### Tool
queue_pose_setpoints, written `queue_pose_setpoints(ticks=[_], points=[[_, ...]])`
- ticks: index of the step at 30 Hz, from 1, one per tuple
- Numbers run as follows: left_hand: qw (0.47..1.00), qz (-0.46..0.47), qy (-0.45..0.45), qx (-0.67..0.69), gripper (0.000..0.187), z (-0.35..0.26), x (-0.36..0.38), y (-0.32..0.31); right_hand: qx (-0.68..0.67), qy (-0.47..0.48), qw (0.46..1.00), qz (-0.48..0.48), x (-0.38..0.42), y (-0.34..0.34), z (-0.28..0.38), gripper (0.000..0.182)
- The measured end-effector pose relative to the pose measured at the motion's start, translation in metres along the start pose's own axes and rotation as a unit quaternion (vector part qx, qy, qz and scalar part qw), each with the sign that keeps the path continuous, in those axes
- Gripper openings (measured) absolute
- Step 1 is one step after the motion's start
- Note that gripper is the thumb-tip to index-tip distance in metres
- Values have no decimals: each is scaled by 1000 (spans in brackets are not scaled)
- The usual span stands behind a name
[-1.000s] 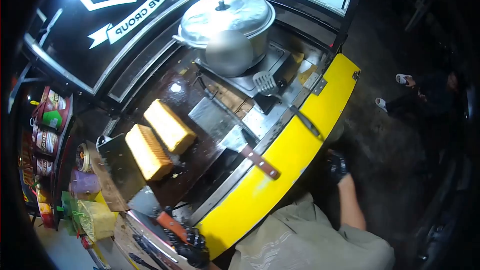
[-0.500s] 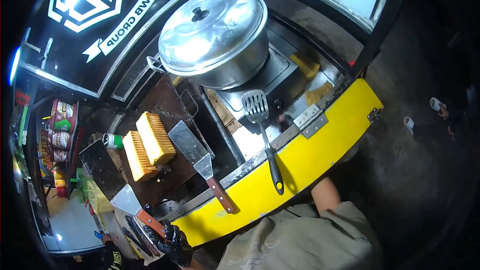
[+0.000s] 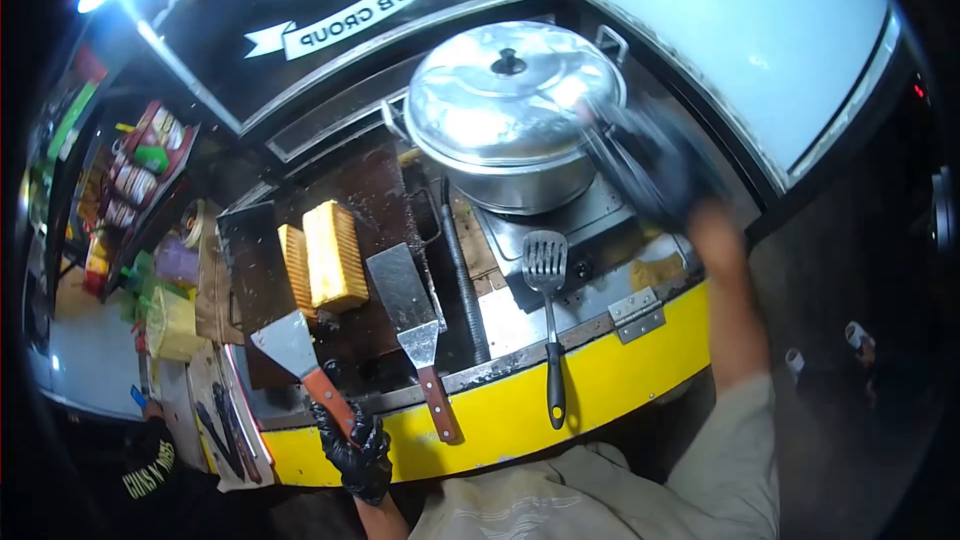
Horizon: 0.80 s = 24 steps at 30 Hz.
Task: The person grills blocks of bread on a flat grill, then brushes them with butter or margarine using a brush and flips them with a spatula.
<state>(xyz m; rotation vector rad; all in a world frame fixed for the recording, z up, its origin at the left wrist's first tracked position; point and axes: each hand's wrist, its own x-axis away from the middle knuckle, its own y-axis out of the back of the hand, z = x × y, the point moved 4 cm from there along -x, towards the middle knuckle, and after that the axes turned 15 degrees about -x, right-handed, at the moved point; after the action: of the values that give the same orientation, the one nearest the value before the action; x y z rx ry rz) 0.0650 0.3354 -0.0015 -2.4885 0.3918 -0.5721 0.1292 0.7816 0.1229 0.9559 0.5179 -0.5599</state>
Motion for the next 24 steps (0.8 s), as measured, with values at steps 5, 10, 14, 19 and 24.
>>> queue_pose_setpoints(ticks=[5,10,14,19,24], points=[[1000,11,-13,-12,46,8,22,14,135,-148,971,132,-129,-97,-92,63],[995,-72,-10,-75,48,1,47,30,163,-63,971,160,-142,-116,-109,44],[997,-68,4,-39,49,10,51,48,177,-93,950,239,-162,-105,-83,38],[996,-79,6,-34,51,8,57,40,150,-88,967,188,-172,-99,-105,39],[991,-108,-10,-81,50,5,59,35,168,-51,971,162,-174,-94,-107,37]])
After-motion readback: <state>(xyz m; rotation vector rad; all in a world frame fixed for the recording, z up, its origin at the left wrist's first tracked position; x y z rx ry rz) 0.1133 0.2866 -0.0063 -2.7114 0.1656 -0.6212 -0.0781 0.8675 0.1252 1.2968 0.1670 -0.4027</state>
